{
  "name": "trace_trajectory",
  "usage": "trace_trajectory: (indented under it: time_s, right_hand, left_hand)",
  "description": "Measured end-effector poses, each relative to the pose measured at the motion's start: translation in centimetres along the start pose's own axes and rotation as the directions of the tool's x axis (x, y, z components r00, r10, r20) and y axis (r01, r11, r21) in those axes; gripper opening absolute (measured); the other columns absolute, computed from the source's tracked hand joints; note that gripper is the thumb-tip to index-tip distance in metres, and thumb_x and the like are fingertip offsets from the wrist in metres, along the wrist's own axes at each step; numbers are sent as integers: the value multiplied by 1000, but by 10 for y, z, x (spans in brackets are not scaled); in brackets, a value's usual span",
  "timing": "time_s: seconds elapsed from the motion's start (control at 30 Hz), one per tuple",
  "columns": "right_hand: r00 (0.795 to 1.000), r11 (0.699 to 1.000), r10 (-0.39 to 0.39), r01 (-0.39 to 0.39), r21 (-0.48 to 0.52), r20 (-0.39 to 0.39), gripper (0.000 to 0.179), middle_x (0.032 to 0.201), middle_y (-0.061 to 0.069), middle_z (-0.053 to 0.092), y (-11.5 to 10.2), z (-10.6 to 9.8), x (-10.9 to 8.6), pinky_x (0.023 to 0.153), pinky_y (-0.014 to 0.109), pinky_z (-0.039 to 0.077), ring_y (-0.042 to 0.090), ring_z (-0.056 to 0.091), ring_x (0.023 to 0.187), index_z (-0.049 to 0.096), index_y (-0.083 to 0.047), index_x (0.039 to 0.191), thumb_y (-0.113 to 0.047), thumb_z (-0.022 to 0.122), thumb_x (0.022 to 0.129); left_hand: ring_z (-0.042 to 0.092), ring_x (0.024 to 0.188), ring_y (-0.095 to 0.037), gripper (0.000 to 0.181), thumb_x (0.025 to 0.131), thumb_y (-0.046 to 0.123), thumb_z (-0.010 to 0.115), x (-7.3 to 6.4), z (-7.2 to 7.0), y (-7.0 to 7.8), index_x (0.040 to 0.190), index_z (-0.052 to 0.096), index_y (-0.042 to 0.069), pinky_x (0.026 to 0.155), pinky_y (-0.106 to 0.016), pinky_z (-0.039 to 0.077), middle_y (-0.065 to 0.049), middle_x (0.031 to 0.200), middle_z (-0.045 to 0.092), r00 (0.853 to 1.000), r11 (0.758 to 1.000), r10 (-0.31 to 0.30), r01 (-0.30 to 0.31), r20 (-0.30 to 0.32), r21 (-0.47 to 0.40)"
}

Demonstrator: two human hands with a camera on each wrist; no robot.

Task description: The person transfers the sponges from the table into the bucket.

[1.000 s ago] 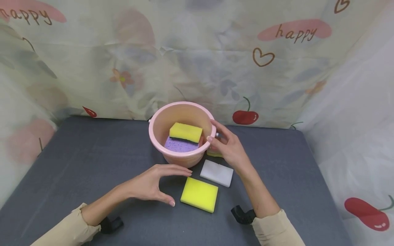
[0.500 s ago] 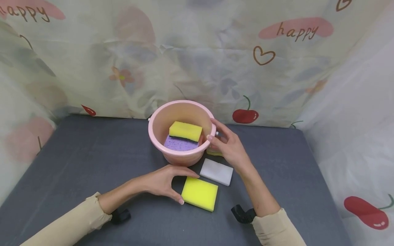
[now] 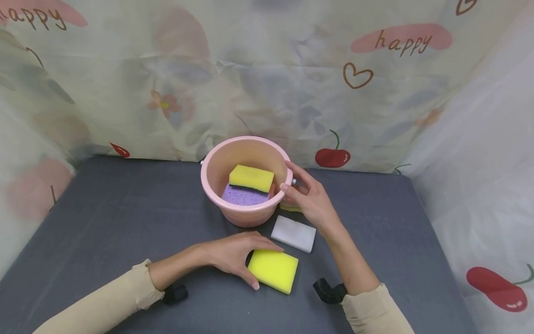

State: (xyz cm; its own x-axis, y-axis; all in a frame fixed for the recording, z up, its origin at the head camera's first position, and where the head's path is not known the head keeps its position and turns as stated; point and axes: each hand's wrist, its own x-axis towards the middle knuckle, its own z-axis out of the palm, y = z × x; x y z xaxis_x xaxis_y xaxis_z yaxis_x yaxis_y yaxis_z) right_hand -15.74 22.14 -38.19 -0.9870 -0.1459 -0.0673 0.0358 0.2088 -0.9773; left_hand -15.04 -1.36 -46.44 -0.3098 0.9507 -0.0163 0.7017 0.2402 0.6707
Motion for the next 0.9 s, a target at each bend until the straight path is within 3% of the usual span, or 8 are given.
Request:
trace_trajectory:
  time_s: [0.13,0.23,0.43,0.63,0.9]
  right_hand:
    - [1000,1000,2,-2,1,-3,63,154,5,39,-1,1,-1,95,51,48,29,54,128,40,-31,153,-22,67,97]
    - [1000,1000,0,0,2,-1,63,154,5,39,-1,1,0,95,51,48,29,53,129,39,-31,153,-21,66,97]
    - [1000,1000,-2,1,-9,-6,63,154,6,38,-1,1,0,95,50,48,31,52,130,39,-30,153,-22,66,97]
    - [1000,1000,4,-4,-3,3,63,154,6,38,-1,0,0,95,51,48,32,52,130,38,-30,154,-21,65,98]
    - [1000,1000,5,-5,-29,6,67,155,7,38,-1,0,0,94,50,49,32,52,130,37,-30,154,-31,69,95]
  left_hand:
    - [51,118,-5,78,76,43,85,1,2,2,144,53,24,101,-26,38,9,134,59,1000,999,2,-2,-8,35]
    - [52,117,-4,72,80,38,83,-2,2,5,144,53,22,99,-25,40,8,133,59,1000,1000,21,-21,-18,10]
    - [51,118,-4,65,87,36,75,-10,-4,13,145,52,18,98,-23,40,8,134,58,993,993,112,-113,-45,-23]
    - [50,116,-1,62,88,41,71,-22,-21,26,144,53,20,98,-22,41,12,132,58,978,983,182,-185,-106,-17]
    - [52,110,-1,61,88,43,72,-36,-47,43,142,55,19,94,-21,44,13,126,61,964,978,200,-207,-172,-21]
